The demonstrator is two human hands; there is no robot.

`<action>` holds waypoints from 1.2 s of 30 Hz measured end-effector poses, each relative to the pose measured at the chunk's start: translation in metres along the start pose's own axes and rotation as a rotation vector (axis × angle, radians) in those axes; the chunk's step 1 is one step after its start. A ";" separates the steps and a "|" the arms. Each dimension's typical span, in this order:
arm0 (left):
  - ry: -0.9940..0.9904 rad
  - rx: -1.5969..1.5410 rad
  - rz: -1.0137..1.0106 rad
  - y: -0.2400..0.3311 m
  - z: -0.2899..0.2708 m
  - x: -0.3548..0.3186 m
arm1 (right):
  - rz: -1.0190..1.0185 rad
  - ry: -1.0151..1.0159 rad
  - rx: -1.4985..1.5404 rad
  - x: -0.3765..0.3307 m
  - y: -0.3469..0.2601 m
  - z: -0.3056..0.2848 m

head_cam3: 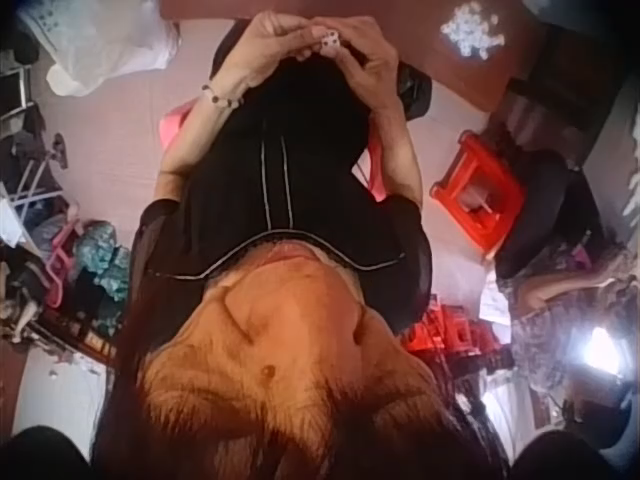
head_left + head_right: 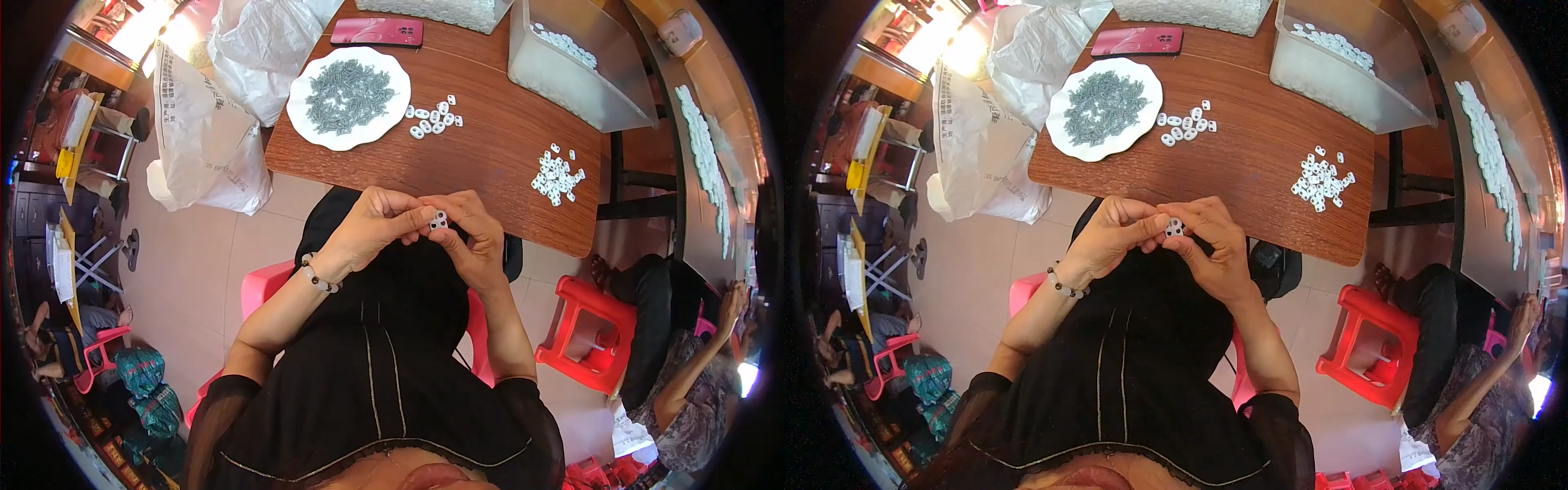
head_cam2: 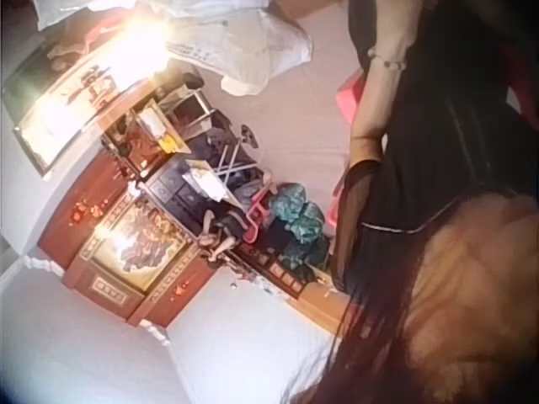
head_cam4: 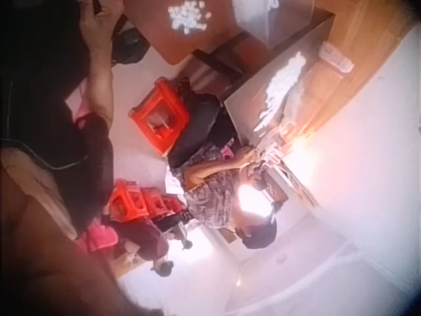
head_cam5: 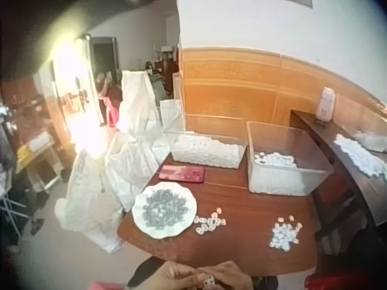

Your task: Assembling small plastic parts by inserting small grey pins into white plastic bases.

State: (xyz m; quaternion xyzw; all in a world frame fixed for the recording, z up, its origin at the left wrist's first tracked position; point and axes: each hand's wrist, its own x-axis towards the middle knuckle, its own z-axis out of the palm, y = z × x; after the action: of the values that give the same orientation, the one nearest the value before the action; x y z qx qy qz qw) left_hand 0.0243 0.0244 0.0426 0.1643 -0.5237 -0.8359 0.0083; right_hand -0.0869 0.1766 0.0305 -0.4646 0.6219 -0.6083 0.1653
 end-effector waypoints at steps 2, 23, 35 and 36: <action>0.019 -0.012 0.007 -0.002 0.001 -0.002 | -0.013 0.011 0.007 -0.001 0.003 0.003; 0.083 -0.077 0.035 -0.007 0.014 -0.008 | -0.015 0.114 -0.013 -0.006 0.001 0.011; 0.073 -0.078 0.040 -0.007 0.023 -0.007 | -0.042 0.216 -0.081 -0.011 0.003 0.015; 0.100 -0.096 0.022 -0.006 0.025 -0.006 | -0.028 0.211 -0.067 -0.011 0.004 0.015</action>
State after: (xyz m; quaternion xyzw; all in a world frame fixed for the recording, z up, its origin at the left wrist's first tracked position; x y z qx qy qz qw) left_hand 0.0239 0.0501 0.0487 0.1996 -0.4837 -0.8506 0.0517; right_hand -0.0713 0.1752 0.0195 -0.4117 0.6495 -0.6349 0.0746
